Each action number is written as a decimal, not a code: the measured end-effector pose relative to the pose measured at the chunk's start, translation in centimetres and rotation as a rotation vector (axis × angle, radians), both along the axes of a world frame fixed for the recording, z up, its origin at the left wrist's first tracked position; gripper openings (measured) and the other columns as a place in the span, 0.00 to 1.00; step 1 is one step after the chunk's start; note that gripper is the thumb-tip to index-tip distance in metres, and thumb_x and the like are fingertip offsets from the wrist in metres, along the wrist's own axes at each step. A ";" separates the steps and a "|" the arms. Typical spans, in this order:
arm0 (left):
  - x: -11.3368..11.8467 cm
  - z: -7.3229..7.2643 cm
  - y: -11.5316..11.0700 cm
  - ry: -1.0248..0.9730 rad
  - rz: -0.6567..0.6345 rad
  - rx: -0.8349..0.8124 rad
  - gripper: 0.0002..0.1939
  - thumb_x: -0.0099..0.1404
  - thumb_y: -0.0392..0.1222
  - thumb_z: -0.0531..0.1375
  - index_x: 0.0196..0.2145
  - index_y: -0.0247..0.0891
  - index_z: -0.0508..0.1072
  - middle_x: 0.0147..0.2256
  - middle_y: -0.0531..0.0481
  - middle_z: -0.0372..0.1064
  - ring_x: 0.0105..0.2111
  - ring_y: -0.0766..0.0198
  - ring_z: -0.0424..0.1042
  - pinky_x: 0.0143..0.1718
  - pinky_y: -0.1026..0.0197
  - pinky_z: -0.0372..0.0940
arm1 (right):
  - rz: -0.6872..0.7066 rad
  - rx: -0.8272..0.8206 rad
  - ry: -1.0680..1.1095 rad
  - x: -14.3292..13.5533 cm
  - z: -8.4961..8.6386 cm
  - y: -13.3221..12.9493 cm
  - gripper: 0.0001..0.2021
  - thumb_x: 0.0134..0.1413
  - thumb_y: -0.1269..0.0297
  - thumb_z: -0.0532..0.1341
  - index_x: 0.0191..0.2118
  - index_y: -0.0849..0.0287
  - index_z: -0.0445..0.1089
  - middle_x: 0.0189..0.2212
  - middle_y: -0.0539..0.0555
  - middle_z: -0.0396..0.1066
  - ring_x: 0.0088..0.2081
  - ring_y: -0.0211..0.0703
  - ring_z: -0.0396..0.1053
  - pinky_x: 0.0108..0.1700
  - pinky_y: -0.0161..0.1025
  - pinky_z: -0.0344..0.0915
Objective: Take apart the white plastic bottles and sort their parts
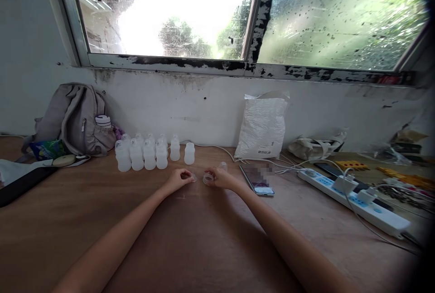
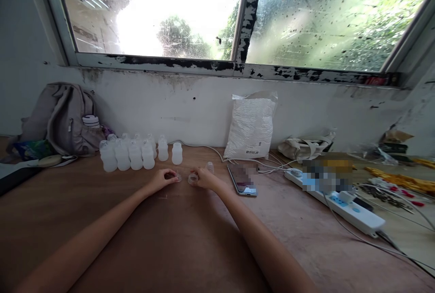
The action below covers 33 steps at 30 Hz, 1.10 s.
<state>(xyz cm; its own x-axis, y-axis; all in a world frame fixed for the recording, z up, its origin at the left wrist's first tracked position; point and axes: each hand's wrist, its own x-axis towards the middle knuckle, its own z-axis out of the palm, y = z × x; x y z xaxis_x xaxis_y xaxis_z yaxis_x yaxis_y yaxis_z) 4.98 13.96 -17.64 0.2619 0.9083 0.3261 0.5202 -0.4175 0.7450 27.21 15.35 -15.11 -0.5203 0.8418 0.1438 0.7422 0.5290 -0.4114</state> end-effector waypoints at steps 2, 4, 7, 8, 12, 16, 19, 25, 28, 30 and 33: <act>0.1 -0.2 0.0 0.042 0.002 0.019 0.15 0.48 0.48 0.62 0.32 0.37 0.74 0.34 0.45 0.72 0.37 0.55 0.68 0.39 0.57 0.60 | 0.007 -0.004 0.005 0.2 -0.2 0.1 0.28 0.37 0.69 0.64 0.49 0.62 0.62 0.35 0.57 0.69 0.35 0.43 0.67 0.37 0.37 0.60; 0.1 -0.4 0.0 0.077 0.002 0.040 0.17 0.48 0.48 0.62 0.35 0.38 0.73 0.36 0.45 0.71 0.39 0.54 0.66 0.42 0.56 0.58 | 0.016 -0.009 0.011 0.3 -0.3 0.1 0.29 0.37 0.69 0.64 0.50 0.61 0.60 0.35 0.56 0.69 0.34 0.42 0.67 0.36 0.36 0.61; 0.1 -0.4 -0.2 0.114 -0.008 0.070 0.19 0.50 0.47 0.61 0.40 0.38 0.71 0.38 0.45 0.70 0.40 0.54 0.66 0.43 0.55 0.58 | 0.025 -0.012 0.024 0.5 0.1 0.0 0.28 0.35 0.71 0.64 0.48 0.61 0.62 0.33 0.54 0.69 0.32 0.39 0.67 0.33 0.33 0.61; 0.1 -0.3 -0.2 0.124 -0.013 0.079 0.18 0.50 0.46 0.61 0.39 0.38 0.71 0.38 0.45 0.70 0.40 0.54 0.66 0.43 0.56 0.58 | 0.021 -0.006 0.033 0.7 0.4 0.1 0.27 0.35 0.70 0.64 0.47 0.60 0.63 0.33 0.54 0.69 0.31 0.39 0.67 0.33 0.32 0.61; 0.2 0.0 -0.5 0.153 -0.028 0.100 0.13 0.52 0.46 0.59 0.34 0.38 0.73 0.36 0.47 0.70 0.39 0.57 0.66 0.42 0.58 0.59 | -0.109 0.091 0.098 2.2 2.0 0.8 0.21 0.42 0.68 0.61 0.46 0.58 0.63 0.37 0.54 0.66 0.33 0.39 0.66 0.36 0.34 0.62; 0.3 0.2 -0.7 0.170 -0.016 0.109 0.13 0.53 0.47 0.58 0.35 0.38 0.72 0.35 0.48 0.71 0.38 0.58 0.66 0.41 0.58 0.59 | -0.331 0.197 0.159 4.1 1.9 1.9 0.22 0.45 0.68 0.58 0.49 0.62 0.59 0.39 0.59 0.63 0.40 0.45 0.65 0.43 0.42 0.59; 0.4 0.2 -0.8 0.176 -0.004 0.114 0.14 0.53 0.47 0.58 0.36 0.38 0.72 0.35 0.47 0.71 0.38 0.57 0.67 0.41 0.57 0.60 | -0.369 0.196 0.174 4.6 0.2 2.5 0.26 0.39 0.69 0.62 0.49 0.62 0.58 0.38 0.59 0.64 0.41 0.47 0.65 0.43 0.42 0.59; 0.4 0.3 -0.8 0.146 0.019 0.125 0.14 0.58 0.49 0.54 0.38 0.39 0.71 0.35 0.48 0.71 0.38 0.60 0.68 0.40 0.60 0.61 | -0.349 0.255 0.245 4.1 -2.4 2.6 0.24 0.44 0.71 0.57 0.50 0.62 0.56 0.39 0.59 0.65 0.39 0.45 0.66 0.42 0.42 0.61; 0.4 0.5 -0.7 0.146 0.017 0.137 0.11 0.58 0.45 0.55 0.34 0.39 0.73 0.33 0.49 0.72 0.35 0.62 0.69 0.38 0.62 0.62 | -0.342 0.336 0.308 3.6 -1.8 2.2 0.25 0.45 0.70 0.57 0.52 0.61 0.53 0.46 0.62 0.60 0.46 0.50 0.61 0.47 0.47 0.57; 0.5 0.6 -0.6 0.153 0.022 0.148 0.09 0.57 0.43 0.56 0.32 0.38 0.73 0.31 0.49 0.72 0.33 0.62 0.69 0.36 0.62 0.62 | -0.328 0.384 0.355 2.8 -0.9 2.2 0.24 0.47 0.69 0.56 0.52 0.61 0.53 0.47 0.62 0.58 0.49 0.51 0.58 0.49 0.49 0.55; 0.6 0.8 -0.5 0.162 0.034 0.165 0.08 0.56 0.42 0.57 0.31 0.37 0.74 0.31 0.48 0.72 0.33 0.61 0.69 0.36 0.61 0.62 | -0.297 0.397 0.415 0.3 0.5 2.9 0.20 0.48 0.69 0.55 0.50 0.61 0.56 0.45 0.61 0.60 0.45 0.48 0.61 0.47 0.46 0.57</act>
<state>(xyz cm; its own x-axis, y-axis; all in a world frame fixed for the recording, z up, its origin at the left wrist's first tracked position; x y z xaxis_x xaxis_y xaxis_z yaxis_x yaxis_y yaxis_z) 5.59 13.48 -16.88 0.2930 0.8552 0.4275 0.6436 -0.5070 0.5733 27.50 18.28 -14.60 -0.1077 0.7827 0.6130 0.7015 0.4967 -0.5111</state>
